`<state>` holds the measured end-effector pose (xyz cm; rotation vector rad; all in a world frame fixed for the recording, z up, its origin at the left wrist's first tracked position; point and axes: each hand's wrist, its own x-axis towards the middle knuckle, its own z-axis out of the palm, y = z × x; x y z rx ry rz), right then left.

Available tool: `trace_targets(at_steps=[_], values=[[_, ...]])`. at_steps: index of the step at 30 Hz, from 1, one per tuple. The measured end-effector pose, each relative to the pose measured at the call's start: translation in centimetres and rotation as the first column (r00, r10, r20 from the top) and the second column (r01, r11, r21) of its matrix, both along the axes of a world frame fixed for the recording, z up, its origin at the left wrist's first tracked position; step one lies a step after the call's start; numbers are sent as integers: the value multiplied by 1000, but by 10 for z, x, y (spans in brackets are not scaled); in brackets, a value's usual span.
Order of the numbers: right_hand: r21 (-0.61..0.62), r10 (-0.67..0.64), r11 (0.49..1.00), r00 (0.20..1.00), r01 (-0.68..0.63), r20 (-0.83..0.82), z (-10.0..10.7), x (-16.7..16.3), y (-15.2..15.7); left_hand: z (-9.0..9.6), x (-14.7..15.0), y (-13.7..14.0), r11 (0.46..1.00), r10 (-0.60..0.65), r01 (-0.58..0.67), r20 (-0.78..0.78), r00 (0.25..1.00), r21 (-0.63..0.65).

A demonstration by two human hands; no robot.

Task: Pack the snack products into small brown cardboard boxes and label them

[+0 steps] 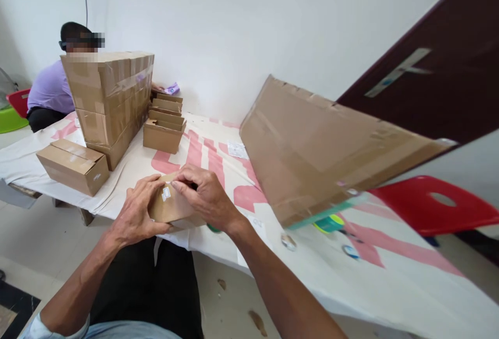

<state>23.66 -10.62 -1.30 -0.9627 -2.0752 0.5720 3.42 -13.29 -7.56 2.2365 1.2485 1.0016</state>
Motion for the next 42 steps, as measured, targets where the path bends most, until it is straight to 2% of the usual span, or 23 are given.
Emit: trace_targets(at_steps=[3, 6, 9, 12, 14, 16, 17, 20, 23, 27, 30, 34, 39, 42], values=[[-156, -47, 988, 983, 19, -177, 3, 8, 1, -1, -3, 3, 1000, -7, 6, 8, 1000, 19], [-236, -80, 972, 952, 9, -294, 3, 17, 2, -1, -7, 9, 1000, -5, 5, 13, 1000, 22], [-258, -133, 965, 929, 42, -345, 0, 31, 0, -3, -15, 17, 999, -6, 5, 43, 999, 38], [-228, -225, 963, 898, 145, -379, -13, 59, -2, -6, -26, 26, 999, -10, 6, 88, 996, 45], [-213, -321, 943, 861, 254, -394, -31, 87, -3, -9, -34, 31, 999, -6, 2, 116, 993, 37], [-212, -447, 895, 805, 393, -392, -56, 123, -5, -11, -40, 35, 1000, 13, -16, 136, 991, 22], [-215, -518, 855, 768, 472, -376, -71, 143, -7, -11, -42, 37, 1000, 25, -27, 141, 990, 12], [-218, -716, 695, 634, 685, -293, -121, 195, -17, -14, -48, 40, 998, 58, -57, 135, 989, -12], [-218, -785, 617, 570, 756, -243, -167, 229, -31, -17, -51, 41, 995, 97, -94, 126, 987, -27], [-192, -812, 583, 558, 789, -172, -211, 243, -40, -18, -52, 43, 990, 137, -135, 119, 983, -26], [-163, -815, 580, 567, 798, -120, -230, 244, -36, -17, -51, 43, 990, 144, -144, 119, 982, -15], [-128, -828, 560, 559, 819, -49, -246, 250, -28, -14, -50, 43, 988, 153, -153, 102, 983, -10], [-80, -857, 510, 514, 856, 38, -255, 264, -24, -16, -52, 46, 989, 149, -149, 112, 983, -3], [-44, -859, 501, 503, 864, 99, -256, 270, -20, -21, -54, 50, 990, 136, -140, 107, 985, 25]])
